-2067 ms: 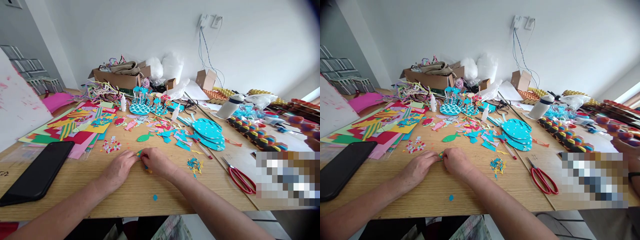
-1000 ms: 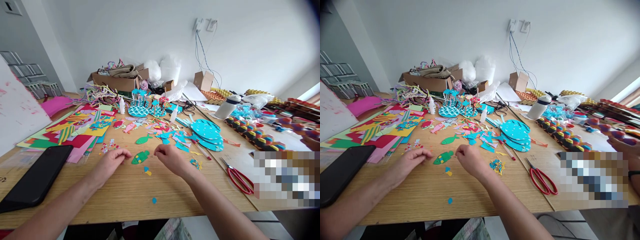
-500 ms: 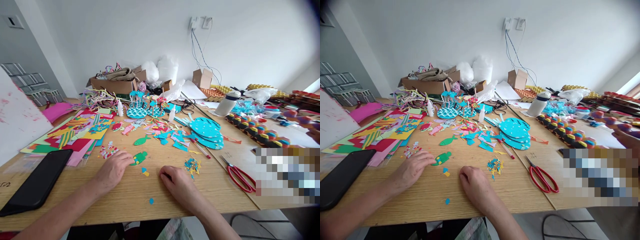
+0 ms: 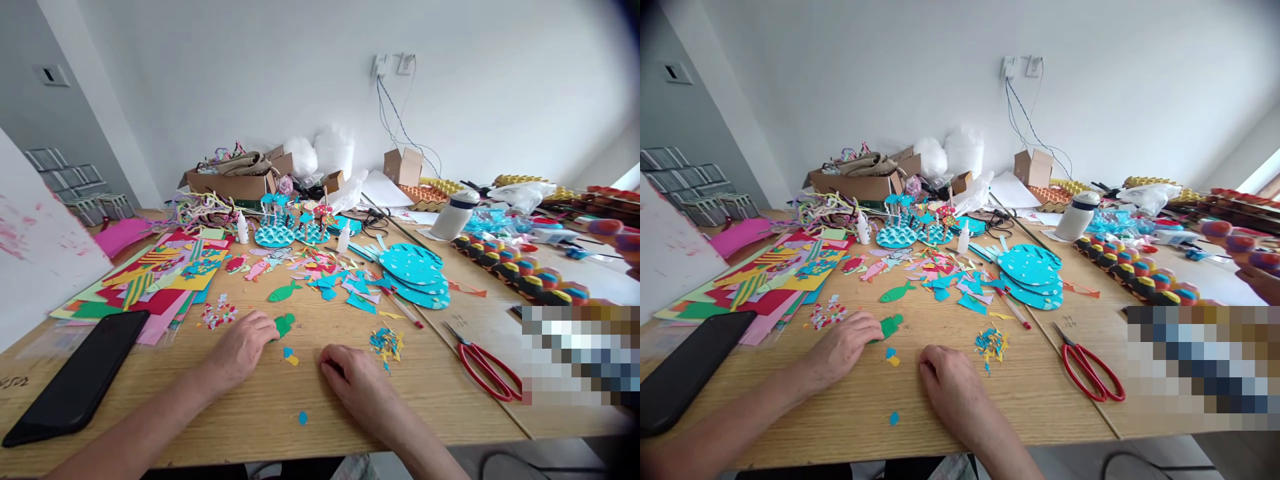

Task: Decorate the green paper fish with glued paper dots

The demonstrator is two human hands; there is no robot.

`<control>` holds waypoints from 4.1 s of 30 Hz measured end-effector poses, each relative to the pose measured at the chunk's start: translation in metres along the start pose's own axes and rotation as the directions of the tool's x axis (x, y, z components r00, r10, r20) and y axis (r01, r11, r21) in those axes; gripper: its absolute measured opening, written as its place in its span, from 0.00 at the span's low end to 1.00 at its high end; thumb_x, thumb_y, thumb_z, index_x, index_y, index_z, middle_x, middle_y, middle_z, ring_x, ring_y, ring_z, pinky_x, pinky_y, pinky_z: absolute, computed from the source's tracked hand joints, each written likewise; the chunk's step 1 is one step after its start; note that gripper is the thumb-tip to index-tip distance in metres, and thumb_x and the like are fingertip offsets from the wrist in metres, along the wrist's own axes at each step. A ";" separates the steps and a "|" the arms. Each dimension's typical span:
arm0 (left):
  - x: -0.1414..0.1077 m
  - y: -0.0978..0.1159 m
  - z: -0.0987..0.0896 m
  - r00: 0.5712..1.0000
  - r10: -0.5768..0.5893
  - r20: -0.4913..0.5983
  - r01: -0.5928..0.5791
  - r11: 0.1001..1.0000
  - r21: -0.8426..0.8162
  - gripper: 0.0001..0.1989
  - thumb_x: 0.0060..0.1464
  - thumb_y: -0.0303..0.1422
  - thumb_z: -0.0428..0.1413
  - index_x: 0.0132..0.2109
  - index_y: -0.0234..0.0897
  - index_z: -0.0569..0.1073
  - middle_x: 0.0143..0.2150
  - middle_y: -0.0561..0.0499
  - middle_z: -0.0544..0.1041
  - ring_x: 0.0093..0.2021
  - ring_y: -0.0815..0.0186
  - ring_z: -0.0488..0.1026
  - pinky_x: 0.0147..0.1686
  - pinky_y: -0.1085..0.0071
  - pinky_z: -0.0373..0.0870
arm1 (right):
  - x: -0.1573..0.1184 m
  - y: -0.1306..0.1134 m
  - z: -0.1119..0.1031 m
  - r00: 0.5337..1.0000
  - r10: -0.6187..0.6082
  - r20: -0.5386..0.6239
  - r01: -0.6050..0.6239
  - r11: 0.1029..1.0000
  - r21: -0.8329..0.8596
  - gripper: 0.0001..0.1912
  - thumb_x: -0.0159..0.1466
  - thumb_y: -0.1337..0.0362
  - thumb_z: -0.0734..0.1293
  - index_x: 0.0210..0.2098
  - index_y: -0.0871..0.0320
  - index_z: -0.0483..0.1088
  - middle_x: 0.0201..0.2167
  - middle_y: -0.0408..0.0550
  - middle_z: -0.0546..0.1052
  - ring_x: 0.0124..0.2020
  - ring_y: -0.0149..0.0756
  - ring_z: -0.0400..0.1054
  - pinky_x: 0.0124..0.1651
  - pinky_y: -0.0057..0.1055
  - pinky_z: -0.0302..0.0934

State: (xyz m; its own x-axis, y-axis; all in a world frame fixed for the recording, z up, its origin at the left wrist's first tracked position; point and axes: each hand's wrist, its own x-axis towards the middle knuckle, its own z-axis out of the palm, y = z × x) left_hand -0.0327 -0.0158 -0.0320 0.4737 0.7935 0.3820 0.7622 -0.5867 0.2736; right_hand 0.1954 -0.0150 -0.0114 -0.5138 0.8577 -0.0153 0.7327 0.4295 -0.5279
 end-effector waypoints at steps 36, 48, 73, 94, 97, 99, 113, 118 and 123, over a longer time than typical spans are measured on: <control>-0.018 -0.063 -0.075 0.868 -0.315 0.384 0.276 0.949 0.154 0.11 0.46 0.22 0.49 0.33 0.39 0.72 0.36 0.52 0.74 0.38 0.65 0.69 0.38 0.72 0.59 | -0.028 0.005 0.000 0.964 -0.175 0.199 0.174 0.985 0.023 0.12 0.63 0.67 0.53 0.28 0.56 0.65 0.28 0.46 0.73 0.30 0.32 0.67 0.31 0.25 0.57; -0.016 -0.064 -0.078 0.869 -0.324 0.375 0.290 0.946 0.144 0.09 0.46 0.24 0.48 0.31 0.39 0.71 0.29 0.54 0.71 0.30 0.67 0.67 0.30 0.74 0.57 | -0.028 0.005 0.001 0.965 -0.165 0.204 0.164 0.986 0.020 0.12 0.63 0.66 0.53 0.28 0.56 0.65 0.28 0.45 0.73 0.30 0.31 0.67 0.31 0.25 0.57; -0.015 -0.065 -0.073 0.866 -0.324 0.380 0.271 0.944 0.188 0.08 0.46 0.22 0.49 0.26 0.38 0.68 0.30 0.52 0.71 0.34 0.63 0.67 0.34 0.71 0.57 | -0.028 0.009 0.004 0.971 -0.174 0.161 0.165 0.984 0.066 0.13 0.63 0.65 0.53 0.28 0.56 0.65 0.27 0.45 0.73 0.29 0.32 0.67 0.31 0.25 0.56; -0.018 -0.034 -0.090 0.736 -0.580 0.348 0.652 0.469 -0.596 0.08 0.47 0.36 0.52 0.31 0.36 0.66 0.28 0.53 0.70 0.26 0.71 0.67 0.28 0.74 0.63 | 0.025 -0.046 -0.020 0.981 -0.191 0.028 0.184 0.969 0.166 0.08 0.56 0.72 0.59 0.26 0.57 0.67 0.21 0.40 0.71 0.22 0.26 0.63 0.26 0.22 0.53; -0.018 -0.021 -0.084 0.709 -0.582 0.398 0.631 0.274 -0.725 0.08 0.45 0.35 0.56 0.31 0.35 0.67 0.27 0.54 0.70 0.26 0.72 0.66 0.28 0.74 0.63 | 0.052 -0.068 -0.014 0.966 -0.257 -0.028 0.255 0.932 0.256 0.06 0.54 0.73 0.60 0.28 0.58 0.67 0.21 0.40 0.71 0.22 0.25 0.63 0.26 0.21 0.54; -0.018 -0.015 -0.081 0.688 -0.587 0.426 0.595 0.121 -0.795 0.08 0.44 0.33 0.59 0.31 0.35 0.68 0.26 0.55 0.70 0.25 0.73 0.66 0.28 0.75 0.62 | 0.067 -0.078 -0.006 0.961 -0.273 -0.039 0.271 0.909 0.316 0.05 0.55 0.72 0.60 0.29 0.58 0.67 0.22 0.40 0.72 0.23 0.25 0.64 0.26 0.21 0.55; -0.010 -0.009 -0.062 0.707 -0.575 0.410 0.556 0.094 -0.826 0.08 0.46 0.34 0.58 0.31 0.34 0.70 0.26 0.54 0.71 0.27 0.71 0.65 0.29 0.73 0.59 | 0.098 -0.077 0.021 0.981 -0.189 0.042 0.141 0.845 0.517 0.05 0.56 0.71 0.61 0.24 0.59 0.64 0.18 0.39 0.69 0.19 0.24 0.66 0.17 0.17 0.54; -0.005 -0.001 -0.062 0.731 -0.583 0.355 0.570 0.235 -0.787 0.05 0.44 0.32 0.56 0.30 0.35 0.69 0.26 0.55 0.69 0.27 0.71 0.64 0.30 0.72 0.59 | 0.098 -0.074 0.019 0.984 -0.121 0.133 0.010 0.775 0.632 0.05 0.55 0.71 0.62 0.23 0.59 0.62 0.15 0.37 0.68 0.17 0.24 0.65 0.18 0.18 0.57; 0.004 0.004 -0.062 0.786 -0.582 0.207 0.566 0.545 -0.618 0.03 0.41 0.28 0.51 0.28 0.36 0.68 0.24 0.57 0.66 0.25 0.71 0.61 0.26 0.73 0.58 | 0.095 -0.078 0.009 0.965 -0.060 0.254 -0.151 0.667 0.730 0.08 0.56 0.75 0.60 0.21 0.59 0.62 0.14 0.36 0.67 0.15 0.21 0.62 0.18 0.18 0.56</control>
State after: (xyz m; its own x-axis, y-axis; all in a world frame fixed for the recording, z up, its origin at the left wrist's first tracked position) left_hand -0.0545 -0.0250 0.0253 0.0204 0.9989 -0.0418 0.4109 0.0297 0.9112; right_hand 0.0854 0.0303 0.0210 -0.6535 0.7303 -0.1992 0.2404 -0.0493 -0.9694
